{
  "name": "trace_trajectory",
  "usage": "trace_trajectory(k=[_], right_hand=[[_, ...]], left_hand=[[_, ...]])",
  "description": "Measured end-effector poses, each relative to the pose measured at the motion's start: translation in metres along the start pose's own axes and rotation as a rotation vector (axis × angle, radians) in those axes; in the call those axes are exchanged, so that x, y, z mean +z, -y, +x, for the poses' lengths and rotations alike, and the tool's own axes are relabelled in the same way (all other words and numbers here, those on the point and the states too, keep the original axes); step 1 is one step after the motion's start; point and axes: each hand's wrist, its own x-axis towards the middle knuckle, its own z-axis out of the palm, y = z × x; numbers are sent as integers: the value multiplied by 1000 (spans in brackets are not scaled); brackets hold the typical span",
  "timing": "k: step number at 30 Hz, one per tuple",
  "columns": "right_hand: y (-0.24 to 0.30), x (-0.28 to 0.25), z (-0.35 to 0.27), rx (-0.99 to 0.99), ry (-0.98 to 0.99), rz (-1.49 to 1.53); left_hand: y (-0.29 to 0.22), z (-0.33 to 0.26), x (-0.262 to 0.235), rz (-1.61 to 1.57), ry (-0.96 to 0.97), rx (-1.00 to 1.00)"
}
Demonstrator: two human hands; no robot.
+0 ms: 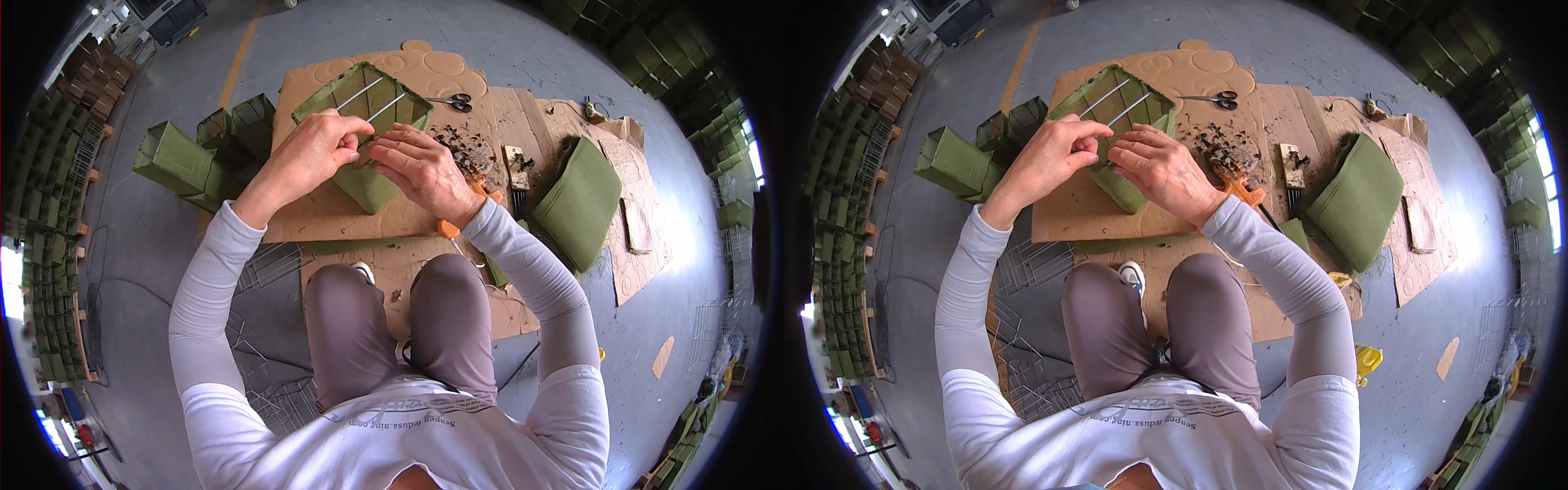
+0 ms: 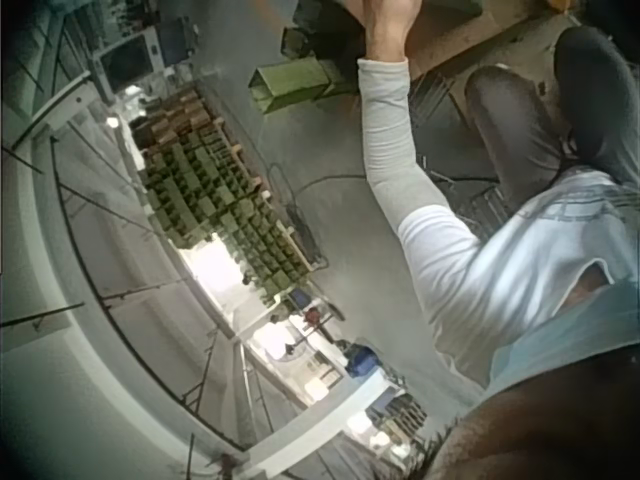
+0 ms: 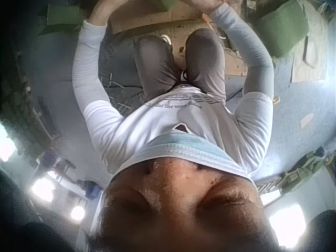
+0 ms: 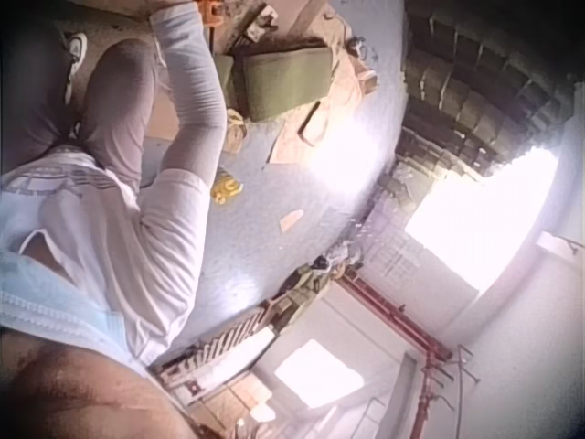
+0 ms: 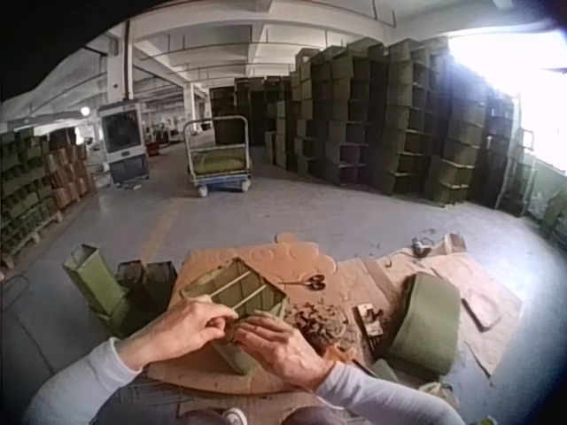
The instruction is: Assembling green fabric-covered metal wire frames using a hot glue gun to secure the fabric.
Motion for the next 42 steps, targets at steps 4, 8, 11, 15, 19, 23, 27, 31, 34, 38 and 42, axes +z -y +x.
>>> trace_trajectory(k=[4, 8, 11, 15, 19, 23, 27, 31, 34, 38, 42], right_hand=[[12, 3, 2, -39, -6, -48], [22, 12, 3, 24, -28, 1], [22, 14, -2, 149, -48, 47], [21, 12, -2, 114, -34, 60], [22, 12, -1, 100, -44, 41], [25, 20, 1, 22, -59, -53], [30, 24, 0, 34, -148, -189], [35, 28, 5, -2, -181, -253], [33, 27, 8, 24, -153, -236], [27, 23, 12, 7, -135, -197], [7, -9, 12, -73, 73, -154]], left_hand=[[-4, 7, -4, 4, 110, -137], [10, 6, 2, 110, -25, 56], [5, 9, -5, 41, -7, 35], [2, 13, -6, -50, 126, -45], [-1, 16, -6, -33, 133, -52], [4, 18, -7, -28, 152, -56], [20, 6, 8, 47, -397, 337], [35, -45, 14, 359, -706, 472], [30, -51, 34, 461, -601, 549], [41, -34, 36, 460, -573, 549], [27, -13, 37, 319, -491, 557]])
